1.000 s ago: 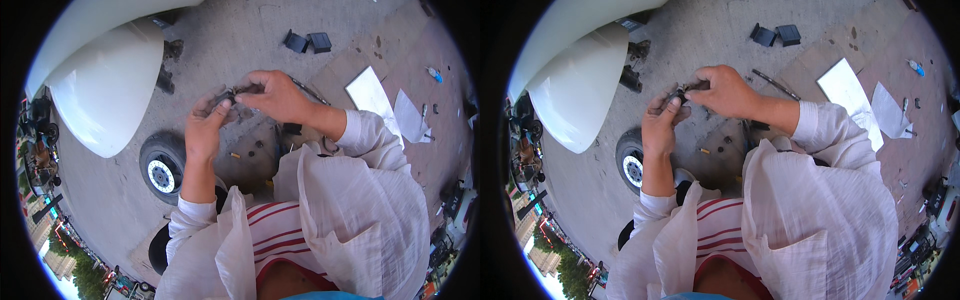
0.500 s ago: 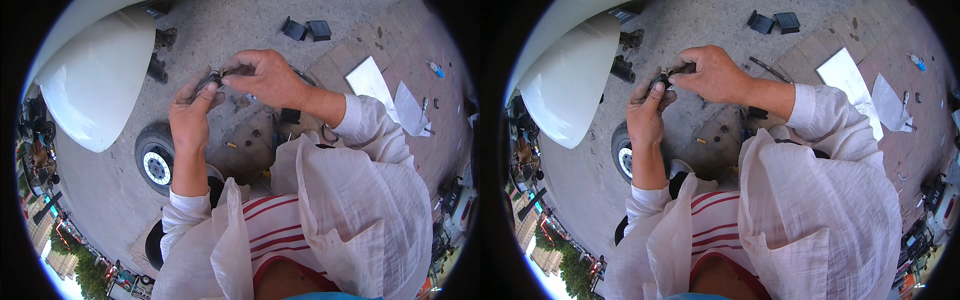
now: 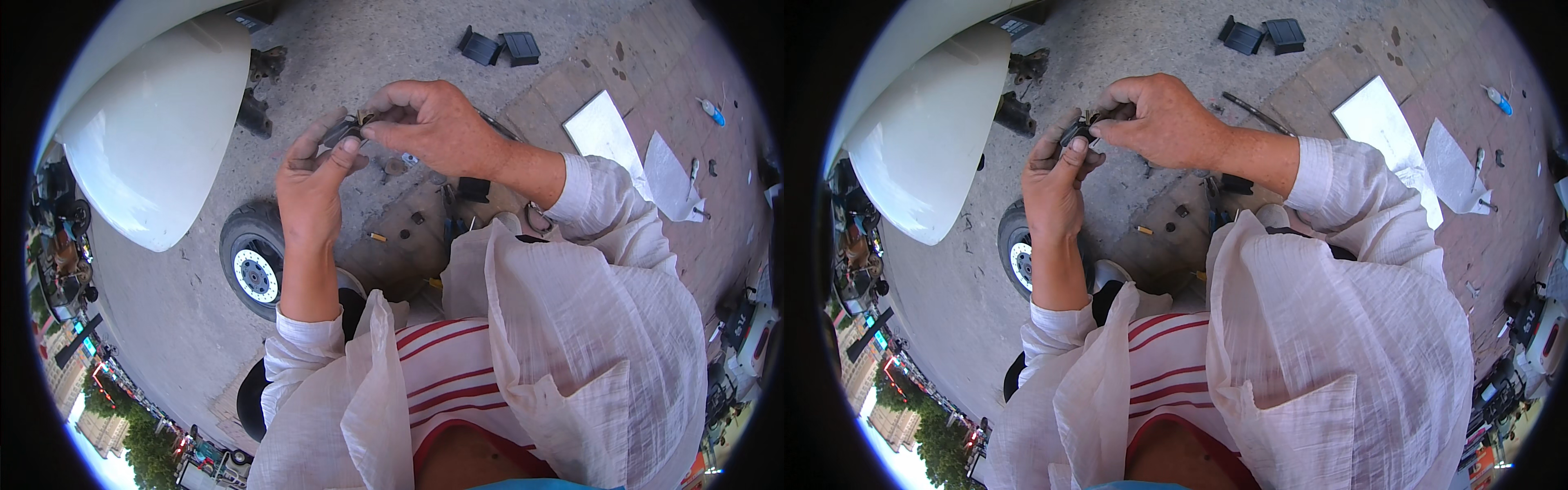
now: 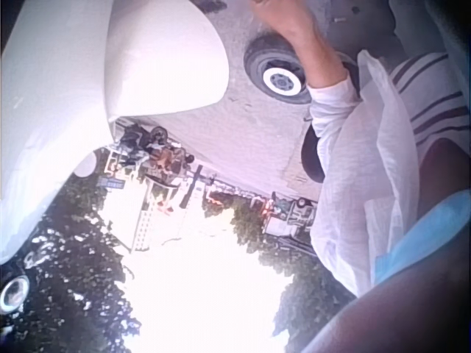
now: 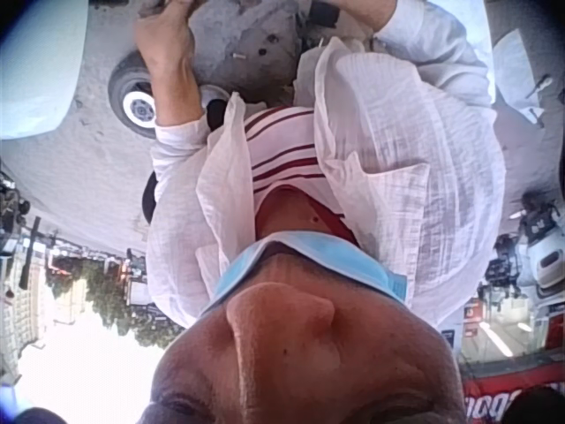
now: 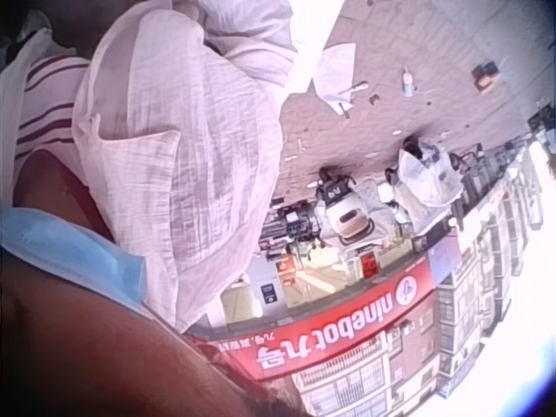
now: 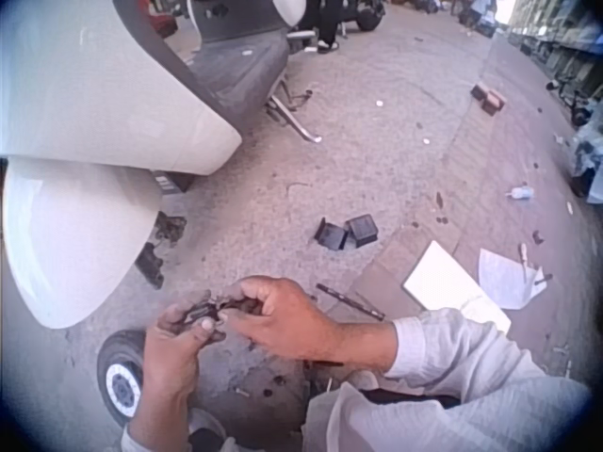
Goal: The person sits on the ground and assembles small metal and plastic components of a scooter, using a screwdriver to tighten screws and fit parts together. They handle multiple small pieces, align them, and secure them with fasteners.
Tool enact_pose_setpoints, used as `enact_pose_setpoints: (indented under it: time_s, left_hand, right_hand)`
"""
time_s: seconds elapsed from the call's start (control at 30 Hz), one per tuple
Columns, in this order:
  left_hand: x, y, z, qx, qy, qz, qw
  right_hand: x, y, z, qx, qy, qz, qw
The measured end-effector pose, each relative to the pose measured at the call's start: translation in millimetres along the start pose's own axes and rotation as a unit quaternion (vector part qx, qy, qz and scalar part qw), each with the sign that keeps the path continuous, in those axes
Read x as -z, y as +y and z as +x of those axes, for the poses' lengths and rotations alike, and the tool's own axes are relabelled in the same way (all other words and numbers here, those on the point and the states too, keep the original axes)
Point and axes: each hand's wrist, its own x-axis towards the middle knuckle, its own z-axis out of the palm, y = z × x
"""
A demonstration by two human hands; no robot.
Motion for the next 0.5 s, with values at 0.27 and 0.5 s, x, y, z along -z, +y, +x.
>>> enact_pose_setpoints:
  time_s: [0.27,0.5]
  left_hand:
    - [4,-11,3,0.029,0.000,-0.032,0.999]
    - [4,-12,4,0.026,-0.013,-0.029,0.999]
  right_hand:
    - [0,1,0,-0.026,-0.010,-0.007,1.000]
    - [3,9,1,-0.011,-0.041,-0.062,0.997]
